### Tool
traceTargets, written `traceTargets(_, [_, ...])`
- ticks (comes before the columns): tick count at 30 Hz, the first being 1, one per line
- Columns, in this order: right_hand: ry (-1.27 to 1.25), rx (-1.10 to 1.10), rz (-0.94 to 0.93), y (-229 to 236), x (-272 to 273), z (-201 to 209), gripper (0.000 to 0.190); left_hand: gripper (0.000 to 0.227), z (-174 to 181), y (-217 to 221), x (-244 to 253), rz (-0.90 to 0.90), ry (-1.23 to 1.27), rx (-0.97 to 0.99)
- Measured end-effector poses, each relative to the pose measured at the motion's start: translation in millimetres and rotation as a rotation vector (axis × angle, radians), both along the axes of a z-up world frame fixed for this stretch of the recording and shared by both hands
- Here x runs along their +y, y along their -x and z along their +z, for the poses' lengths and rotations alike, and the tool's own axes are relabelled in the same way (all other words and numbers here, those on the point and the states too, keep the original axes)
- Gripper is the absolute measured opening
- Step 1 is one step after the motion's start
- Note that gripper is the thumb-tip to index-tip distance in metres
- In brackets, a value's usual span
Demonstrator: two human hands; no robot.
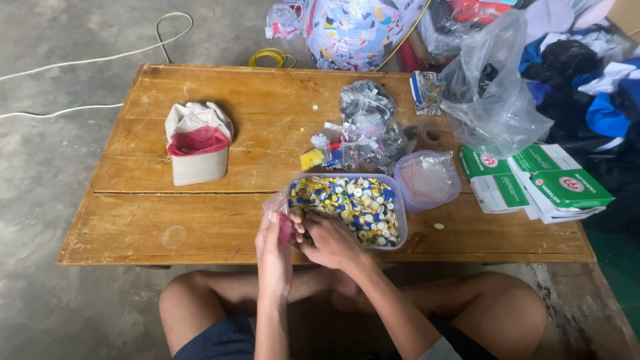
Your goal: The person sits at a wooden table and sorts colorful buttons from a plastic container into a small ziplock bag. They repeatedly pick buttons from the container and place them into the bag, occasionally adjusting the bag's opening.
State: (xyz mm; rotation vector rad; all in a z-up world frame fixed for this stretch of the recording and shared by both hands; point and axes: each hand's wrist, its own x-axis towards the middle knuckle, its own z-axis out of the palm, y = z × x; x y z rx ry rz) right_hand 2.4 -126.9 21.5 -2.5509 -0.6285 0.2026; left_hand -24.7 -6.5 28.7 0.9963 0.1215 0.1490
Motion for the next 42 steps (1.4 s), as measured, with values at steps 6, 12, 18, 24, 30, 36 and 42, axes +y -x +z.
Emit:
traceTargets(6, [-0.103, -0.118, 0.099, -2, -10, -24, 0.017, 0.038, -16, 26, -5, -0.074, 0.055, 0.048])
traceTargets(12, [-0.068, 0.0, 0.066, -3, -8, -15, 0.017, 0.048, -20, 26, 7, -0.059, 0.062, 0.101])
traceTargets(18, [-0.115, 0.067, 0.091, -7, -10, -24, 0.008, 0.042, -5, 30, 2, -0.08, -0.09, 0.167])
traceTargets(24, [-0.222, 0.283, -0.049, -12, -9, -17, 0.012, 0.041, 5, 2, -1, -0.102, -0.148, 0.166])
traceTargets(30, [-0.307, 0.356, -0.08, -9, -1, 28, 0.031, 0.031, 38, -22, 7, -0.166, -0.333, 0.107])
traceTargets(36, [-0.271, 0.36, -0.098, -4, -6, 18, 0.034, 0.04, 46, -34, 13, -0.283, -0.391, 0.192])
traceTargets(42, [-0.319, 0.362, -0.132, -7, -3, 8, 0.024, 0.047, 2, -41, 0, -0.272, -0.324, 0.334])
